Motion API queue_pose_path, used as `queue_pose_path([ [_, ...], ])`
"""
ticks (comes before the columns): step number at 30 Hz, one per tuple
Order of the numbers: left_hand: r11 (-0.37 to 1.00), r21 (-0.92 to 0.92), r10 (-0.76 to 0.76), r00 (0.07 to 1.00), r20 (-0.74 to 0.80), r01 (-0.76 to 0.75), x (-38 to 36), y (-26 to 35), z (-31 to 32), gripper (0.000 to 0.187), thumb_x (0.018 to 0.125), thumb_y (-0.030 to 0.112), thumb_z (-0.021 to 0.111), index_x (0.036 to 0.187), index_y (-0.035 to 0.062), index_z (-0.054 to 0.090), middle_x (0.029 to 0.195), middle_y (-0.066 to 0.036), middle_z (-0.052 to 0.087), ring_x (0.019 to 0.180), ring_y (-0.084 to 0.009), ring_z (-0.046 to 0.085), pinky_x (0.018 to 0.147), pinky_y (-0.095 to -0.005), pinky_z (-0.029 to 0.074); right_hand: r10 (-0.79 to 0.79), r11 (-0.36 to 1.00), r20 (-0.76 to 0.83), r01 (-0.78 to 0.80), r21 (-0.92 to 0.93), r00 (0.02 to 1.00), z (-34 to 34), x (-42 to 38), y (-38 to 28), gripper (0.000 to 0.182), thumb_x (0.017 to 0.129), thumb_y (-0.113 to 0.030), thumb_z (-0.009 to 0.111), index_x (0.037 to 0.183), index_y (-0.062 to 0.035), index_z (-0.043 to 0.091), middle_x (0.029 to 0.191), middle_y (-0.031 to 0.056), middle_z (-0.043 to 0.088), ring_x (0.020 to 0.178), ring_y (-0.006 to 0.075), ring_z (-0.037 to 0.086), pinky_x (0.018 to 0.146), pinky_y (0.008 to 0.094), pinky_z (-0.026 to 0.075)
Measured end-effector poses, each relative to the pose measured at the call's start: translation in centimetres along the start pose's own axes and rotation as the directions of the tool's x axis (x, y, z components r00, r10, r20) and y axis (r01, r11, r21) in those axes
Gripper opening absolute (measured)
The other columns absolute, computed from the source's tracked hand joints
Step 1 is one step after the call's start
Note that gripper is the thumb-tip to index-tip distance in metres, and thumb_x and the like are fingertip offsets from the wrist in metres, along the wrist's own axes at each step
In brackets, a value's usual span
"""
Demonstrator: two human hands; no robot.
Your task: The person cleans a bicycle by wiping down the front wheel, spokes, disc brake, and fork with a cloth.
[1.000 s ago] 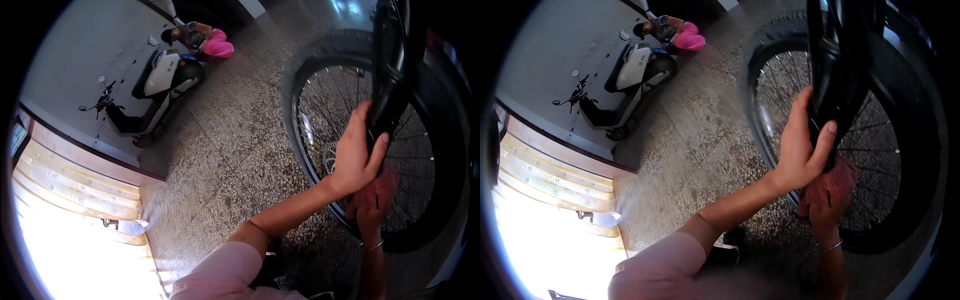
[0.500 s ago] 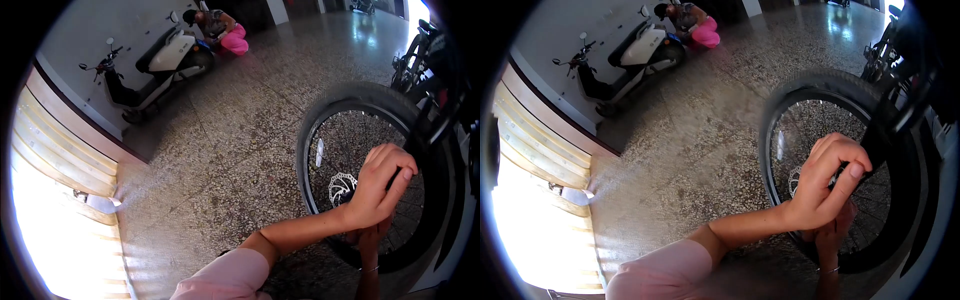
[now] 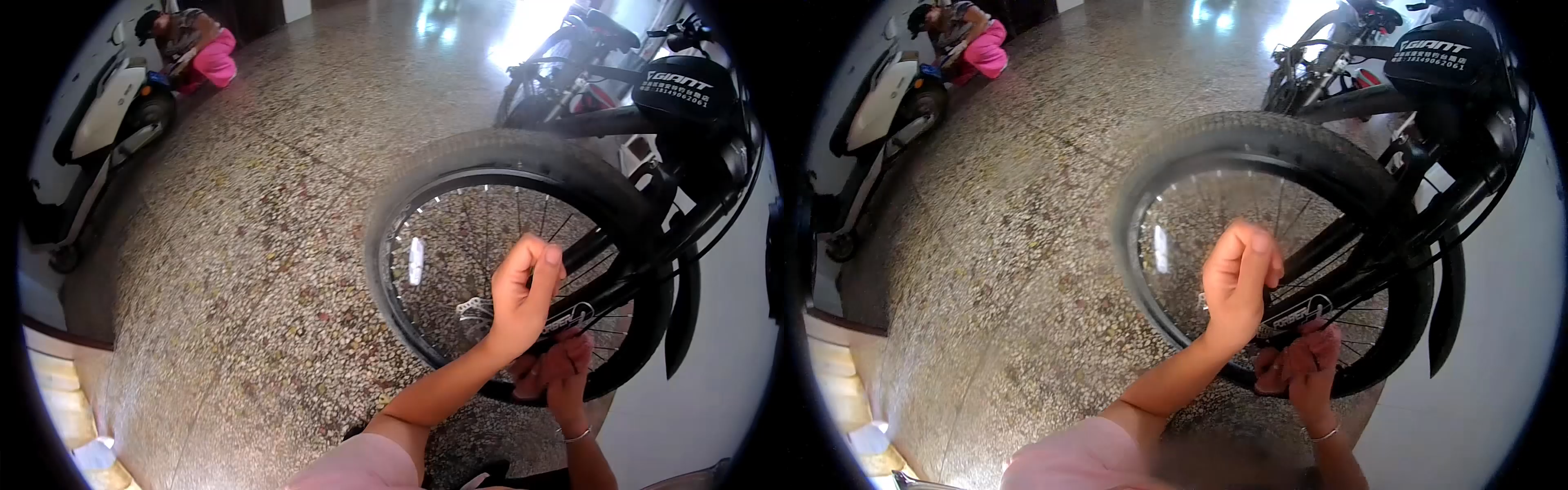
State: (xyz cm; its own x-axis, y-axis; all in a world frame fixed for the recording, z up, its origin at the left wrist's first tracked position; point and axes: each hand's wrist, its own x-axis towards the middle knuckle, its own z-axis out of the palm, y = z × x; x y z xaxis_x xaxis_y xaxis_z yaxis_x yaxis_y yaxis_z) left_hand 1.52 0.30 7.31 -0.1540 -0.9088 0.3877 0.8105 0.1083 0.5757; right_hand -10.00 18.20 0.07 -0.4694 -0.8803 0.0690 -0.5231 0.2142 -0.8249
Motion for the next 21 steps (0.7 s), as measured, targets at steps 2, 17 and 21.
queue_pose_path([
  [2, 0.994, 0.11, -0.024, 0.999, 0.035, 0.02, -0.4, -0.4, -0.1, 0.013, 0.101, 0.01, 0.048, 0.089, 0.0057, 0.052, 0.078, 0.001, 0.051, 0.063, -0.0037, 0.043, 0.057, -0.0193, 0.037, -0.1, 0.979, -0.045, 0.09, -0.182, 0.994, 0.0, -0.5, 1.3, 0.033, 0.087, -0.006, 0.053, 0.116, 0.0078, 0.053, 0.13, 0.0175, 0.048, 0.124, 0.0291, 0.043, 0.109, 0.0412, 0.03],
  [17, 0.807, 0.591, -0.204, 0.939, 0.277, 0.001, -3.0, -3.6, -1.6, 0.03, 0.102, 0.027, 0.039, 0.11, 0.0014, 0.052, 0.09, -0.019, 0.057, 0.088, -0.0396, 0.057, 0.074, -0.0445, 0.045, -0.137, 0.976, -0.178, 0.102, -0.192, 0.974, 1.5, -1.5, 6.7, 0.054, 0.101, -0.026, 0.045, 0.145, -0.0029, 0.024, 0.142, 0.0147, 0.034, 0.13, 0.0281, 0.04, 0.106, 0.0423, 0.033],
  [21, 0.827, 0.562, -0.194, 0.942, 0.275, 0.007, -4.0, -5.1, -1.5, 0.034, 0.104, 0.03, 0.034, 0.1, 0.0004, 0.051, 0.077, -0.02, 0.052, 0.074, -0.0417, 0.054, 0.064, -0.0462, 0.041, -0.072, 0.991, -0.165, 0.052, -0.123, 0.984, 1.3, -1.7, 7.5, 0.06, 0.095, -0.017, 0.043, 0.146, 0.0062, 0.02, 0.151, 0.0217, 0.025, 0.14, 0.0327, 0.027, 0.113, 0.0408, 0.022],
])
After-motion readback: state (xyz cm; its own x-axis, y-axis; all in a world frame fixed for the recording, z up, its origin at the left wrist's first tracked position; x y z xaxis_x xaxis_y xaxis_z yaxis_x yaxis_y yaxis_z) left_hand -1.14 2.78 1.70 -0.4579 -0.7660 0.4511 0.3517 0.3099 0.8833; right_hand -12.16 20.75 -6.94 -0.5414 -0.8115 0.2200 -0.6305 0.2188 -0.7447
